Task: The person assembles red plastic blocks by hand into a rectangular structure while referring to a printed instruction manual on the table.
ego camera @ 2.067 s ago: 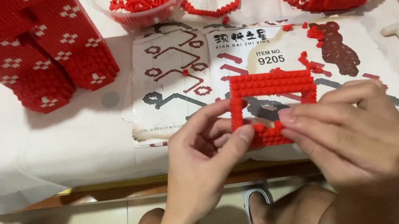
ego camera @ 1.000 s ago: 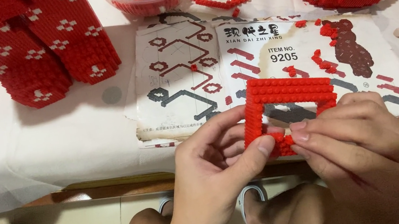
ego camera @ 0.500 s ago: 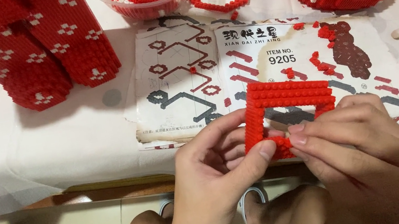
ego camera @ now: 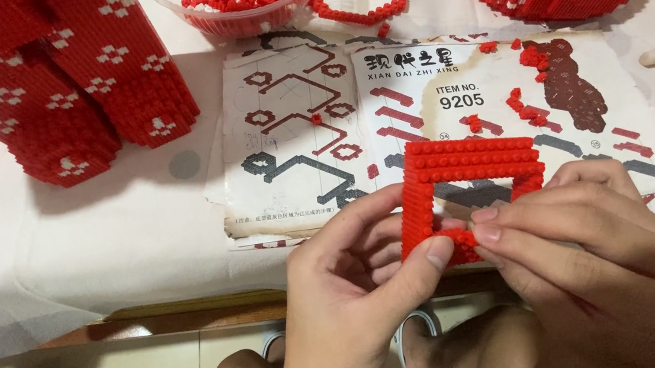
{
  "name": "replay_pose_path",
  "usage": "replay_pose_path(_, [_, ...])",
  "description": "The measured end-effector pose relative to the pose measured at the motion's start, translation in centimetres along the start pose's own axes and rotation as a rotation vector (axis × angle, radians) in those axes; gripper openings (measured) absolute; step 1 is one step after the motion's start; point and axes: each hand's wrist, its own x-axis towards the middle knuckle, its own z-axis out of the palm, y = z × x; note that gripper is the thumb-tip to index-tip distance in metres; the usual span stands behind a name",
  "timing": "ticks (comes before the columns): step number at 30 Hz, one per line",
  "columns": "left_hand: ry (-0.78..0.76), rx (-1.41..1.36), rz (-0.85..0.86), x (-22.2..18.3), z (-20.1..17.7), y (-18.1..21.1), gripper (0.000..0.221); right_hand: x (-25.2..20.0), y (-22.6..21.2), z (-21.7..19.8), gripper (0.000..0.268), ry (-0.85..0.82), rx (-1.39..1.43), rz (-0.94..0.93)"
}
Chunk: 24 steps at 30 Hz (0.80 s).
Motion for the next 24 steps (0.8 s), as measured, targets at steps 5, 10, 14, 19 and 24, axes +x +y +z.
replay_pose_path(5, [-0.004,-0.009,0.008,0.0,0.0,-0.3,0.043,0.2,-0.5,0.5,0.012,0.066,0.011,0.027])
replay_pose_path(10, [-0.003,-0.001,0.001,0.0,0.0,-0.1,0.043,-0.3,0.6,-0.4,0.013,-0.009,0.002,-0.034])
replay_pose_path(14, [-0.012,0.007,0.01,-0.1,0.0,-0.3,0.043,-1.0,1.0,-0.4,0.015,-0.053,-0.023,-0.023])
replay_pose_path(19, [-0.005,0.003,0.004,-0.2,0.1,-0.2,0.043,0.0,0.0,-0.1,0.012,-0.03,-0.032,-0.029])
replay_pose_path(24, [0.001,-0.005,-0.003,-0.2,0.1,-0.3,0.044,0.1,-0.6,0.7,0.014,0.111,-0.058,0.023])
